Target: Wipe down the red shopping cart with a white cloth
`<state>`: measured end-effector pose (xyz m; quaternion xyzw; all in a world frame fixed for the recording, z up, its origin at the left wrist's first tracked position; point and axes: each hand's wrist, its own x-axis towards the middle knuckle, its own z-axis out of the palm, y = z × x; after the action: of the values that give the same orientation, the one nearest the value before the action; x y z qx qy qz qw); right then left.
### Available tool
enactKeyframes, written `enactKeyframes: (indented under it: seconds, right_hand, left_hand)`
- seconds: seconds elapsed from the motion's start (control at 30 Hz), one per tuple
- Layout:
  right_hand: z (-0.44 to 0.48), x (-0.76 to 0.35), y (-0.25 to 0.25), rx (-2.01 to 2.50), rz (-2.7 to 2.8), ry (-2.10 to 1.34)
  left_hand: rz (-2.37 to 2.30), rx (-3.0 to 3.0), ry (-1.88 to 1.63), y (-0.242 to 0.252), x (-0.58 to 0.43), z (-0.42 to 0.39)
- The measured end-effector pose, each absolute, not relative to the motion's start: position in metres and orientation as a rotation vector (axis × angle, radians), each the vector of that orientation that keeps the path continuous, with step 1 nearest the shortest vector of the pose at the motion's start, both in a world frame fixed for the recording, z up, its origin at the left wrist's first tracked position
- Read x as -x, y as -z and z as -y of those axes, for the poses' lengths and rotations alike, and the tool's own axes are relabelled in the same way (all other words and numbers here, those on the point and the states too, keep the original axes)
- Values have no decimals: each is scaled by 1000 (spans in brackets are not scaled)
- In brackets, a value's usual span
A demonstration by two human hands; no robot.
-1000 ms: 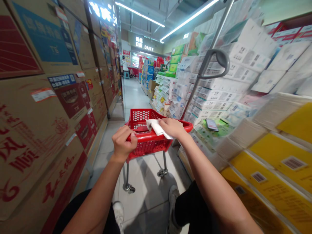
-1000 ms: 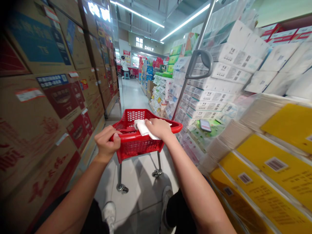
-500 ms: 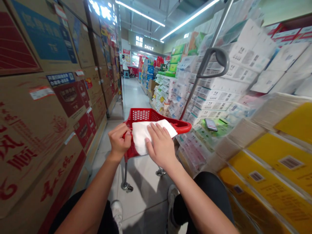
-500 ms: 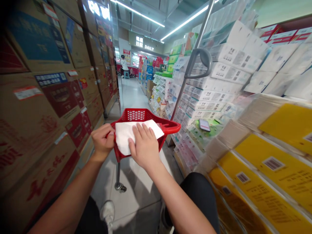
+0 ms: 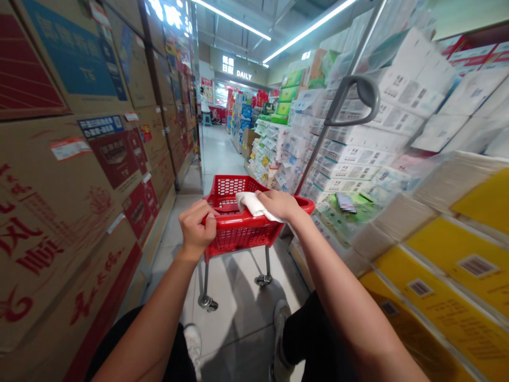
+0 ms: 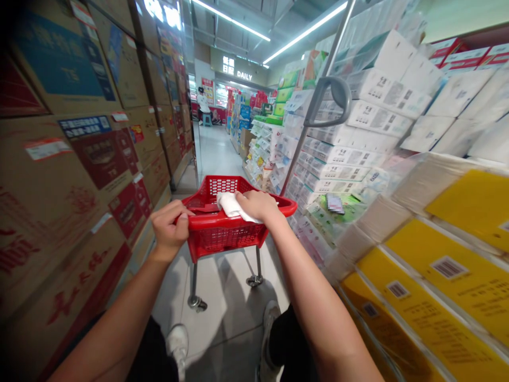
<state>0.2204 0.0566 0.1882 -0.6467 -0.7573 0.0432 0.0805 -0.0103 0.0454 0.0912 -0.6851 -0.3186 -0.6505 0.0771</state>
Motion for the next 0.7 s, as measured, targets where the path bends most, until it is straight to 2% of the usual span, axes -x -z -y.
enactKeyframes:
  seconds: [0.37, 0.53, 0.7]
  right_hand:
    - [15, -213, -132, 1466, 2166, 532]
    - [17, -173, -142, 1269, 2363, 524]
    - [-18, -163, -172, 1428, 2502, 314]
  left_hand:
    - [1097, 2007, 1998, -94, 12, -43]
    - [1057, 2163, 1974, -97, 11, -43]
    - [1031, 2207, 1961, -97, 13, -44]
